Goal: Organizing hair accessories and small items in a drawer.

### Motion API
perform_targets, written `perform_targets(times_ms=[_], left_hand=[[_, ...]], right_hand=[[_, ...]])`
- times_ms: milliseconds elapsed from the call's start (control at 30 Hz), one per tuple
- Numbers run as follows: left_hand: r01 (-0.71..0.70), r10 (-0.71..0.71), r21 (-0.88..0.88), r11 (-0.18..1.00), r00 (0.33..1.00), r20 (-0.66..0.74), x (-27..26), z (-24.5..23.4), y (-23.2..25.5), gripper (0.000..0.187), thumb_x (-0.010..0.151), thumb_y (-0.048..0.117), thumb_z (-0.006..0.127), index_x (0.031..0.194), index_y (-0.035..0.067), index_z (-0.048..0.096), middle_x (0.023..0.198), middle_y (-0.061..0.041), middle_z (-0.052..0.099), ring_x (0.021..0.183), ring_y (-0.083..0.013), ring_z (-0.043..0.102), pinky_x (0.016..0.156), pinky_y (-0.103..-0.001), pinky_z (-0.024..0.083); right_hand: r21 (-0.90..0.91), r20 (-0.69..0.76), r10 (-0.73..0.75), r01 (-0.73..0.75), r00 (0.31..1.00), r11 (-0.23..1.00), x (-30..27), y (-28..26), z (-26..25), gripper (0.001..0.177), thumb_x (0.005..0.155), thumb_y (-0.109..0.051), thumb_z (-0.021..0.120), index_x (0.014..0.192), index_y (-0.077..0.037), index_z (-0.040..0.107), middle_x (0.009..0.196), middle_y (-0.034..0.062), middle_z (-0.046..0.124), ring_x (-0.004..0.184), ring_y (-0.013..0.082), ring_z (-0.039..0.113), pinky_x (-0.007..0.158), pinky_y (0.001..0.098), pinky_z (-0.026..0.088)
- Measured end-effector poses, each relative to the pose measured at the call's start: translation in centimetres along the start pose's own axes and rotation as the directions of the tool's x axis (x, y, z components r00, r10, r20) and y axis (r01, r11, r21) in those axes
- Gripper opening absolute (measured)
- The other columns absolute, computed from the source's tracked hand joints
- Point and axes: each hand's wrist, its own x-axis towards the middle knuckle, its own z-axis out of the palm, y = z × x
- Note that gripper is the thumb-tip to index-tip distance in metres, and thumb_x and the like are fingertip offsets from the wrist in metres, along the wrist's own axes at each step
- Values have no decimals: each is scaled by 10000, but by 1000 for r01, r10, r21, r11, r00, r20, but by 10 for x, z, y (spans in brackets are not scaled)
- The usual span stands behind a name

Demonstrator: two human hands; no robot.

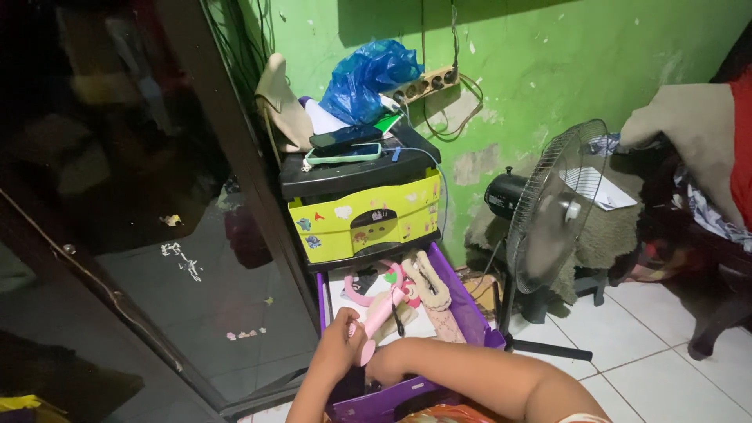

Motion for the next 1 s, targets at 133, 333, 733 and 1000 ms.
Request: perform_targets(times_ms=[133,333,733,1000], left_hand=[[-28,27,-100,995,1000,-13,0,-3,-6,234,920,228,651,1083,76,581,760,-84,664,662,-186,631,638,-344,523],[18,-11,-125,992,998,59,-7,-10,11,211,919,204,644,1088,89,591,720,-122,650,638,-184,604,619,-345,502],[-94,74,81,992,971,226,-15,-13,17,388,748,196,732,1098,78,614,857,-128,707,779,-266,686,728,-377,537],[-53,-38,258,965,940,338,-20,-22,40,395,667,264,805,976,73,648,794,-156,694,764,-314,692,724,-393,545]], right_hand=[[160,-93,-95,109,991,981,-59,-5,-18,400,826,-170,701,1206,-53,739,1057,191,767,963,341,718,846,446,543],[490,-566,-150,477,811,730,-137,5,-22,433,897,-271,763,1200,25,674,1118,163,700,1036,277,680,910,393,538],[769,-635,681,381,365,513,-125,52,14,396,786,-282,801,1095,-46,725,936,30,784,859,120,710,794,289,571],[567,-523,354,7,775,823,-145,2,2,594,709,-275,873,1221,-74,650,1104,149,739,1041,307,687,891,386,523]])
